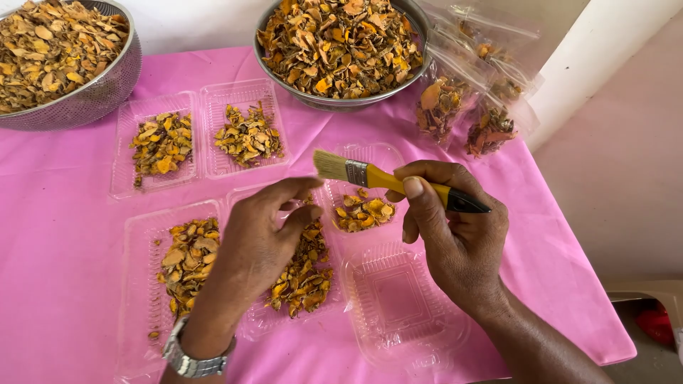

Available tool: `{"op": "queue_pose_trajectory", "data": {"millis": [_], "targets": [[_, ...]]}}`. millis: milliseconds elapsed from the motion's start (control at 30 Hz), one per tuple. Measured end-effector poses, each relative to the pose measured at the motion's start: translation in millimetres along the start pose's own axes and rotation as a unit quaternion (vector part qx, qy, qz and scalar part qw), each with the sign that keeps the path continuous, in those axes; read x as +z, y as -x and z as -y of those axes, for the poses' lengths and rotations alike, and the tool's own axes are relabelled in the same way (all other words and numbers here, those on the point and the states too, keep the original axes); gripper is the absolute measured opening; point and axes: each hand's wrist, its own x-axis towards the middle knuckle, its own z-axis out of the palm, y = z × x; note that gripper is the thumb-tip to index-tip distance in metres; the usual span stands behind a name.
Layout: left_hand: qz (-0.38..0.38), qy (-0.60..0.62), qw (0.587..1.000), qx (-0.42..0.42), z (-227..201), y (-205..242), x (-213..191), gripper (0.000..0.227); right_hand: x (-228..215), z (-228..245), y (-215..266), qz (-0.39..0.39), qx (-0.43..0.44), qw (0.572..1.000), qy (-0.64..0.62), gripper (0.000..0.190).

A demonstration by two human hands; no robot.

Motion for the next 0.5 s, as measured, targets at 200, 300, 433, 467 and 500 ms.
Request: {"op": "queue_pose_trajectory", "data": {"millis": [200, 300, 433, 467, 500], "targets": [[0.188, -0.186, 0.959, -0.099, 7.6, 7.8, -25.7, 0.022, 0.1, 2.9, -1.4, 0.009, -0.016, 1.0, 0.016, 0.025], [0.177, -0.257, 0.95, -0.011, 3.4, 21.3, -26.7, 0.007, 0.5, 3.8, -1.4, 0.023, -0.058, 0.997, 0.046, 0.028], [0.2, -0.402, 0.893, -0.02, 9.8, 51.8, -20.4, 0.005, 1.9, 5.6, 1.2, 0.055, -0.079, 0.993, 0.069, 0.024], [0.18, -0.434, 0.883, 0.002, 17.0, 60.2, -18.5, 0.015, 2.6, 7.3, 2.0, 0.068, -0.08, 0.992, 0.072, 0.023], [0.18, -0.436, 0.882, 0.003, 23.7, 66.2, -17.1, 0.015, 2.0, 6.8, 3.8, 0.066, -0.08, 0.992, 0.07, 0.023]]}}
